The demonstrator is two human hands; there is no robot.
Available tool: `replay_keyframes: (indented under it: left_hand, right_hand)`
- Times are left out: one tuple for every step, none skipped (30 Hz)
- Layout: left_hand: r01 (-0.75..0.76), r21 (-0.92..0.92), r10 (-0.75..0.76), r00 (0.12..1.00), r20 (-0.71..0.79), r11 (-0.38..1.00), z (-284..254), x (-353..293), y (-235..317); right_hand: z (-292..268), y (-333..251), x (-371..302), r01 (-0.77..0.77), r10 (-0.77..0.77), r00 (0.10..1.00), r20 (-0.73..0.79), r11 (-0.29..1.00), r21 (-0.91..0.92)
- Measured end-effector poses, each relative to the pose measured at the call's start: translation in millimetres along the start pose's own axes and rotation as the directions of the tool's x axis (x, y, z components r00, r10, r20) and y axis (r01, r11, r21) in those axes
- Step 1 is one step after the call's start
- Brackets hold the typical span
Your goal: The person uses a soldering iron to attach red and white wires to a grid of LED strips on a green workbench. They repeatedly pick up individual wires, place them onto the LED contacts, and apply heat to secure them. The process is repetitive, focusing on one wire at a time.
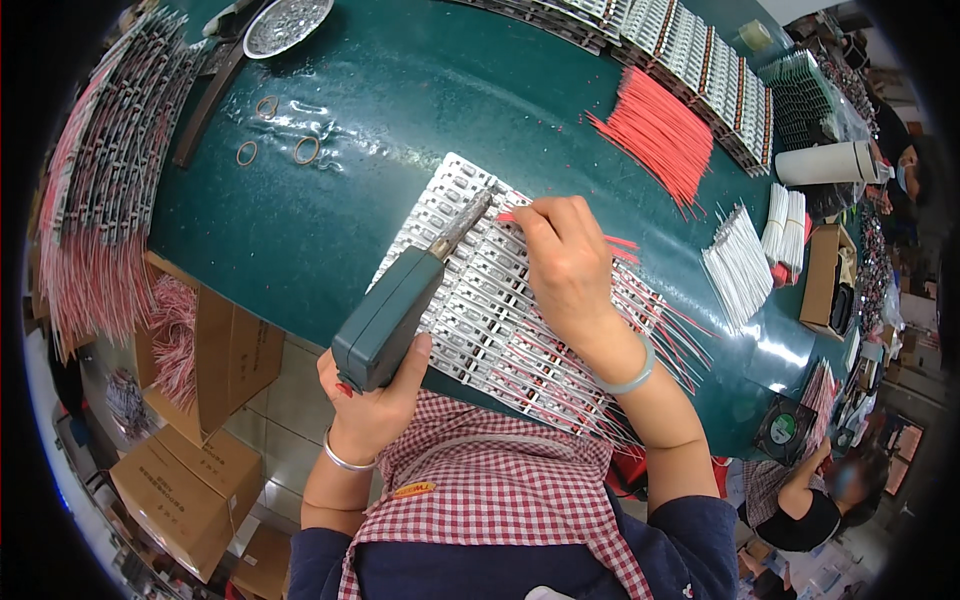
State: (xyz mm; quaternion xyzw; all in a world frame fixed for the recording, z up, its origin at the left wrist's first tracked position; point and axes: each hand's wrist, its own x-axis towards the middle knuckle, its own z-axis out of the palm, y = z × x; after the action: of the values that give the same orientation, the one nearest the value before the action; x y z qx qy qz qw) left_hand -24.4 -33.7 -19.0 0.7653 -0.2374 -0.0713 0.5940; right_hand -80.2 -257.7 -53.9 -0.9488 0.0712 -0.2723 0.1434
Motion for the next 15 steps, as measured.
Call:
replay_keyframes:
  left_hand:
    - [0.001,-0.001,-0.001,1.000,0.004,1.000,-0.3,-0.1,0.3]
    - [0.002,-0.001,-0.002,1.000,0.008,1.000,-0.7,-0.2,0.6]
    - [0.004,-0.002,-0.004,1.000,0.011,1.000,-0.9,-0.6,0.8]
    - [0.009,-0.002,-0.009,1.000,0.018,1.000,-1.1,-1.3,0.2]
    - [0.014,-0.002,-0.014,1.000,0.023,1.000,-1.6,-2.2,-1.0]
    - [0.019,-0.002,-0.019,0.999,0.030,1.000,-2.1,-2.9,-2.2]
    - [0.028,-0.010,-0.028,0.999,0.039,1.000,-2.4,-3.5,-2.7]
    - [0.037,-0.017,-0.036,0.998,0.048,0.999,-2.8,-4.1,-3.2]
    - [0.046,-0.025,-0.045,0.997,0.058,0.999,-3.0,-4.5,-3.8]
    - [0.058,-0.024,-0.057,0.996,0.072,0.998,-3.8,-5.2,-4.8]
    - [0.070,-0.022,-0.068,0.994,0.086,0.997,-4.9,-6.2,-6.0]
    - [0.082,-0.019,-0.079,0.992,0.099,0.996,-5.9,-7.0,-6.8]
    - [0.079,-0.009,-0.078,0.992,0.102,0.997,-6.4,-7.3,-7.1]
    - [0.077,0.000,-0.077,0.992,0.105,0.997,-6.8,-7.6,-7.3]
    - [0.074,0.009,-0.075,0.991,0.108,0.997,-7.1,-7.5,-7.2]
  right_hand:
    - [-1.6,-0.1,-1.0,0.001,-0.001,1.000,-0.009,1.000,0.008]
    - [-2.5,-0.7,-1.9,0.002,-0.002,1.000,-0.019,1.000,0.016]
    - [-3.0,-1.6,-3.0,0.003,-0.002,1.000,-0.014,1.000,0.025]
    - [-3.6,-2.6,-4.0,0.003,-0.003,1.000,-0.010,0.999,0.034]
    - [-3.8,-3.2,-4.7,0.003,-0.003,1.000,-0.005,0.999,0.043]
    - [-3.5,-3.6,-5.1,0.006,-0.006,1.000,-0.003,0.999,0.048]
    - [-3.0,-4.1,-5.4,0.009,-0.009,1.000,0.000,0.999,0.054]
    - [-2.4,-4.5,-5.6,0.011,-0.012,1.000,0.002,0.998,0.060]
    - [-2.1,-4.6,-6.0,0.012,-0.012,1.000,0.006,0.998,0.062]
    - [-1.8,-4.6,-6.2,0.012,-0.013,1.000,0.009,0.998,0.064]
    - [-1.4,-4.7,-6.4,0.012,-0.013,1.000,0.013,0.998,0.066]
    - [-0.9,-5.2,-6.3,0.014,-0.015,1.000,0.017,0.998,0.063]
    - [-0.5,-5.7,-6.0,0.017,-0.018,1.000,0.021,0.998,0.061]
    - [-0.2,-6.1,-5.9,0.019,-0.020,0.999,0.026,0.998,0.058]
    - [0.0,-6.3,-5.9,0.018,-0.019,1.000,0.024,0.998,0.057]
